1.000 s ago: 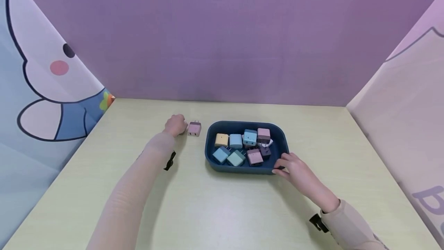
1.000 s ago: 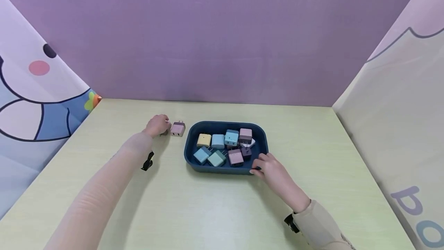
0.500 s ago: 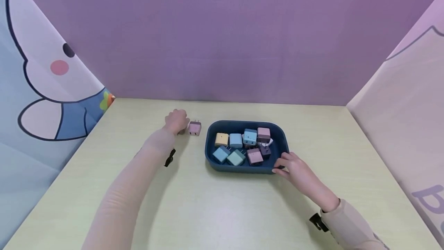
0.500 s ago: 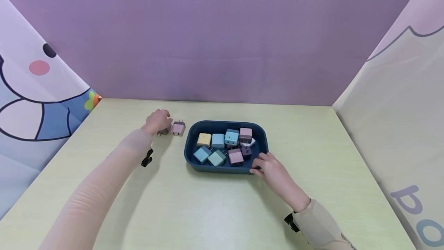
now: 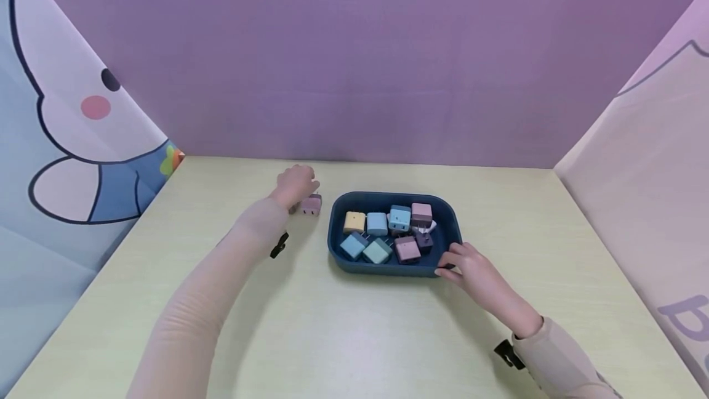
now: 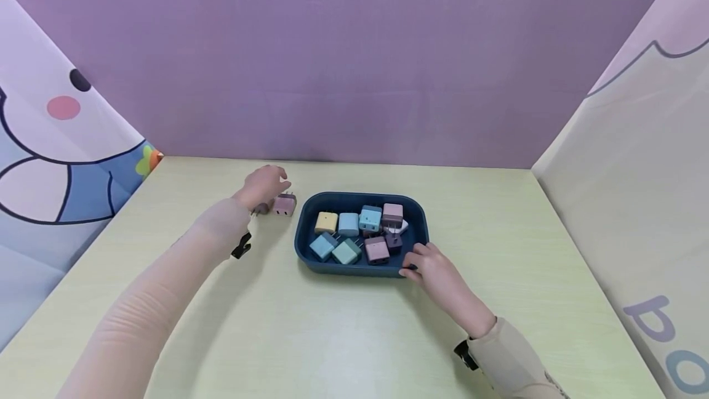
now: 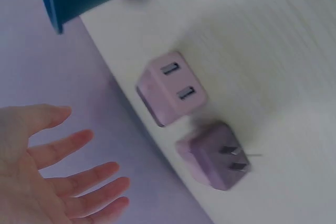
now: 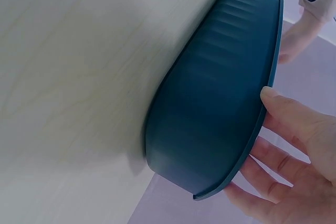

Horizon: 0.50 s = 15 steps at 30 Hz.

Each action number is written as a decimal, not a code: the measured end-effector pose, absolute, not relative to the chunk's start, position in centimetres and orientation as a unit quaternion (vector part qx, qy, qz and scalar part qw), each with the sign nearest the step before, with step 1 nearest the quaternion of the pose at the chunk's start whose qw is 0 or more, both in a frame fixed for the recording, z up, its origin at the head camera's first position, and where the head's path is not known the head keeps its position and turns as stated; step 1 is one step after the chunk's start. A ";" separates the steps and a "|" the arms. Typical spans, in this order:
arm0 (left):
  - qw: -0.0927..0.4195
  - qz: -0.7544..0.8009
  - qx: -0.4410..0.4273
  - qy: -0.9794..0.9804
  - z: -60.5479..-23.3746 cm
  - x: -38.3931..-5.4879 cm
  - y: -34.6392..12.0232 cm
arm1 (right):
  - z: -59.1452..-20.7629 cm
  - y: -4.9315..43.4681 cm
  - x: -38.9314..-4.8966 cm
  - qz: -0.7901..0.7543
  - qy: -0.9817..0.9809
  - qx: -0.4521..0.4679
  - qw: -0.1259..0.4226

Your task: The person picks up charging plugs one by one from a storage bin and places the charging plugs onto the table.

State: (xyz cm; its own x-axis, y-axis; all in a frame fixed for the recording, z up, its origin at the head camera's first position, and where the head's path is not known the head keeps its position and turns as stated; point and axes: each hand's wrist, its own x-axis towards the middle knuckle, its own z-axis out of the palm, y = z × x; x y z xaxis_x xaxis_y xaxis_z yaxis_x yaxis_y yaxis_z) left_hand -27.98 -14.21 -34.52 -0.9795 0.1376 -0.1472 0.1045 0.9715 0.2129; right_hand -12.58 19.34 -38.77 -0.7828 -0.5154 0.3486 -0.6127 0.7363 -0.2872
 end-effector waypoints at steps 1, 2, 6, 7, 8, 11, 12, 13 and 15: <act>0.081 0.101 0.065 0.989 -34.4 -28.0 -14.0 | -38.8 19.3 -12.6 0.196 -0.923 0.306 0.125; 0.080 0.101 0.070 0.989 -34.3 -28.0 -13.7 | -38.8 19.4 -12.6 0.196 -0.923 0.307 0.127; 0.076 0.094 0.082 0.989 -33.8 -27.8 -12.8 | -38.8 19.4 -12.5 0.198 -0.921 0.309 0.134; 0.075 0.093 0.085 0.989 -33.7 -27.7 -12.6 | -38.8 19.4 -12.5 0.199 -0.920 0.309 0.135; 0.074 0.091 0.088 0.989 -33.5 -27.6 -12.4 | -38.8 19.4 -12.5 0.199 -0.920 0.309 0.136; 0.074 0.088 0.096 0.989 -33.0 -27.3 -11.7 | -38.8 19.4 -12.4 0.201 -0.919 0.310 0.137; 0.074 0.087 0.098 0.989 -32.8 -27.2 -11.5 | -38.8 19.4 -12.4 0.201 -0.919 0.310 0.137; 0.074 0.085 0.101 0.989 -32.7 -27.2 -11.3 | -38.8 19.4 -12.4 0.200 -0.919 0.310 0.137; 0.074 0.083 0.105 0.988 -32.4 -27.0 -10.9 | -38.9 19.4 -12.4 0.199 -0.919 0.311 0.138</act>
State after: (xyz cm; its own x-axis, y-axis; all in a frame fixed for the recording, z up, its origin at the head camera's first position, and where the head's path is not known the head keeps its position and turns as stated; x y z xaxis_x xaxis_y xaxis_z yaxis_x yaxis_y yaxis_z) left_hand -26.99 -10.93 -32.35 -0.9669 0.2202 -0.1292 0.1955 0.9641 0.1797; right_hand -12.41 19.39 -38.86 -0.7678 -0.5173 0.3780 -0.6274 0.7267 -0.2800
